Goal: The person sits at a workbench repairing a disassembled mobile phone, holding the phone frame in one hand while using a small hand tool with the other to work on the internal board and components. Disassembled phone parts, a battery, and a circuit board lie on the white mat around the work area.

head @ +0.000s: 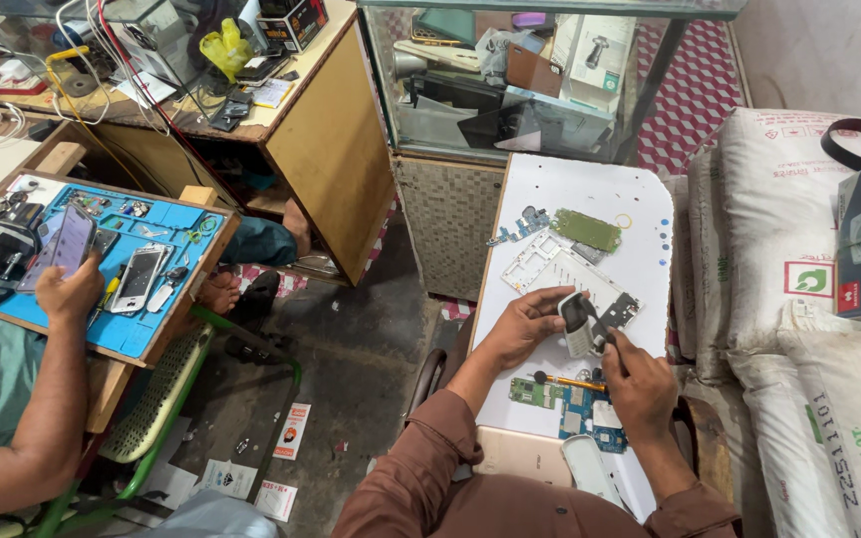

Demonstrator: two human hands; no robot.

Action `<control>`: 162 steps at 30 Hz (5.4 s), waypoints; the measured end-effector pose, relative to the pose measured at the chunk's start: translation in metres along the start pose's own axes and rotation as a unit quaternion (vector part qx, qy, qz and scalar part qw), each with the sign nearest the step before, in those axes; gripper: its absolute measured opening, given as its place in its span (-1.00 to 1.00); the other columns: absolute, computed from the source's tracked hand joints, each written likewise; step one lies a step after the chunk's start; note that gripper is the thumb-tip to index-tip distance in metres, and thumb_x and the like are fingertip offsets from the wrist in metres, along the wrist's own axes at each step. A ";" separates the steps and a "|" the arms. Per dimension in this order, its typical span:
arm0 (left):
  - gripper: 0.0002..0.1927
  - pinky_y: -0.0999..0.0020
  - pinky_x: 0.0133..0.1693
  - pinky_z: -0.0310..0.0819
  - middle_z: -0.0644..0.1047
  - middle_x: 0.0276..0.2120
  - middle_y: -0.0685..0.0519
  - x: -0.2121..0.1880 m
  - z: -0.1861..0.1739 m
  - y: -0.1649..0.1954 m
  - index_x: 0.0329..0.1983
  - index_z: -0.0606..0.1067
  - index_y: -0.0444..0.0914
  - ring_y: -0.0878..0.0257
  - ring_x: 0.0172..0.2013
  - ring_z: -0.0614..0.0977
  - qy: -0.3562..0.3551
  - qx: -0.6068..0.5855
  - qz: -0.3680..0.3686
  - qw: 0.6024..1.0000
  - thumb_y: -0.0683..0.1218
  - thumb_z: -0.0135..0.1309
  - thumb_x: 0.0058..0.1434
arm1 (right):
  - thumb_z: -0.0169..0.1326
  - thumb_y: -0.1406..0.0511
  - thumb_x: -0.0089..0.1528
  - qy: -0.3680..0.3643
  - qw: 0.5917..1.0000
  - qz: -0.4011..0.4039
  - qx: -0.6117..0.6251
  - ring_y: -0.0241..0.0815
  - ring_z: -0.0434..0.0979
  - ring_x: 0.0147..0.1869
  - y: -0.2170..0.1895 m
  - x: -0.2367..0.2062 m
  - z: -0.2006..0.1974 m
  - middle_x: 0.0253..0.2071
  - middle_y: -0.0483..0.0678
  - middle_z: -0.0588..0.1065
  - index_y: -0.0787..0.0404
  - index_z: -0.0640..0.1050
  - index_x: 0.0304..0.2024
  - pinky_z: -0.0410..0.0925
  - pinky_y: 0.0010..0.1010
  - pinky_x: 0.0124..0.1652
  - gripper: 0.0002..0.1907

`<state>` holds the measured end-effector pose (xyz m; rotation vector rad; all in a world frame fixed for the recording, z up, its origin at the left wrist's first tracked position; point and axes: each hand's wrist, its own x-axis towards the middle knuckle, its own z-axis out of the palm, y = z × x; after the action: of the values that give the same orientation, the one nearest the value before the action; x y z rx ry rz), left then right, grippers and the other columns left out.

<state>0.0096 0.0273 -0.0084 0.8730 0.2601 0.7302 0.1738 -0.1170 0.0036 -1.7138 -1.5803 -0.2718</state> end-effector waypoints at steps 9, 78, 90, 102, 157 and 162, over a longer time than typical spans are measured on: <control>-0.41 0.21 0.31 0.44 0.45 0.31 -0.11 0.000 0.002 0.001 0.35 0.39 -0.29 0.09 0.28 0.50 0.003 0.017 -0.004 1.000 -0.31 0.14 0.21 | 0.16 0.28 0.32 -0.011 1.000 0.021 -0.001 -0.25 0.33 -0.54 0.004 -0.001 0.003 -0.50 -0.07 0.53 0.18 0.64 0.04 0.23 -0.36 -0.37 -0.75; -0.42 0.20 0.30 0.46 0.45 0.32 -0.09 -0.002 0.005 0.003 0.35 0.37 -0.32 0.10 0.27 0.50 0.011 0.010 -0.003 1.000 -0.33 0.08 0.23 | 0.12 0.22 0.35 -0.022 0.998 0.059 0.008 -0.21 0.46 -0.46 0.005 -0.002 0.004 -0.41 -0.05 0.59 0.14 0.64 0.07 0.31 -0.33 -0.28 -0.72; -0.43 0.18 0.29 0.47 0.45 0.30 -0.10 -0.002 0.004 0.002 0.35 0.38 -0.32 0.09 0.27 0.50 0.019 0.020 -0.008 1.000 -0.35 0.08 0.23 | 0.13 0.24 0.36 -0.010 0.998 0.063 0.014 -0.20 0.49 -0.41 0.009 -0.005 0.007 -0.38 -0.03 0.59 0.17 0.63 0.08 0.33 -0.32 -0.22 -0.72; -0.43 0.19 0.30 0.46 0.46 0.28 -0.12 -0.001 0.003 0.002 0.35 0.37 -0.33 0.10 0.24 0.52 0.024 0.027 -0.011 0.999 -0.36 0.07 0.23 | 0.16 0.25 0.35 -0.007 0.998 0.069 0.013 -0.14 0.51 -0.38 0.008 -0.004 0.005 -0.36 0.00 0.59 0.17 0.63 0.10 0.35 -0.28 -0.22 -0.71; -0.43 0.25 0.27 0.46 0.48 0.28 -0.12 -0.003 -0.001 0.000 0.31 0.37 -0.35 0.12 0.21 0.53 0.024 0.017 -0.016 0.999 -0.36 0.11 0.21 | 0.20 0.28 0.29 0.021 0.999 0.006 0.031 -0.15 0.42 -0.38 -0.010 0.006 -0.008 -0.39 -0.06 0.56 0.14 0.64 0.04 0.29 -0.31 -0.20 -0.73; -0.41 0.24 0.25 0.49 0.48 0.26 -0.15 -0.005 -0.006 -0.003 0.30 0.36 -0.36 0.10 0.20 0.57 -0.001 -0.018 -0.014 1.000 -0.32 0.18 0.18 | 0.23 0.27 0.24 0.000 0.999 -0.022 -0.037 -0.11 0.40 -0.42 -0.010 0.001 -0.009 -0.47 -0.10 0.52 0.13 0.66 -0.01 0.29 -0.27 -0.23 -0.73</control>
<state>0.0045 0.0265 -0.0154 0.8343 0.2565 0.7071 0.1678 -0.1228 0.0142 -1.7355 -1.6268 -0.3564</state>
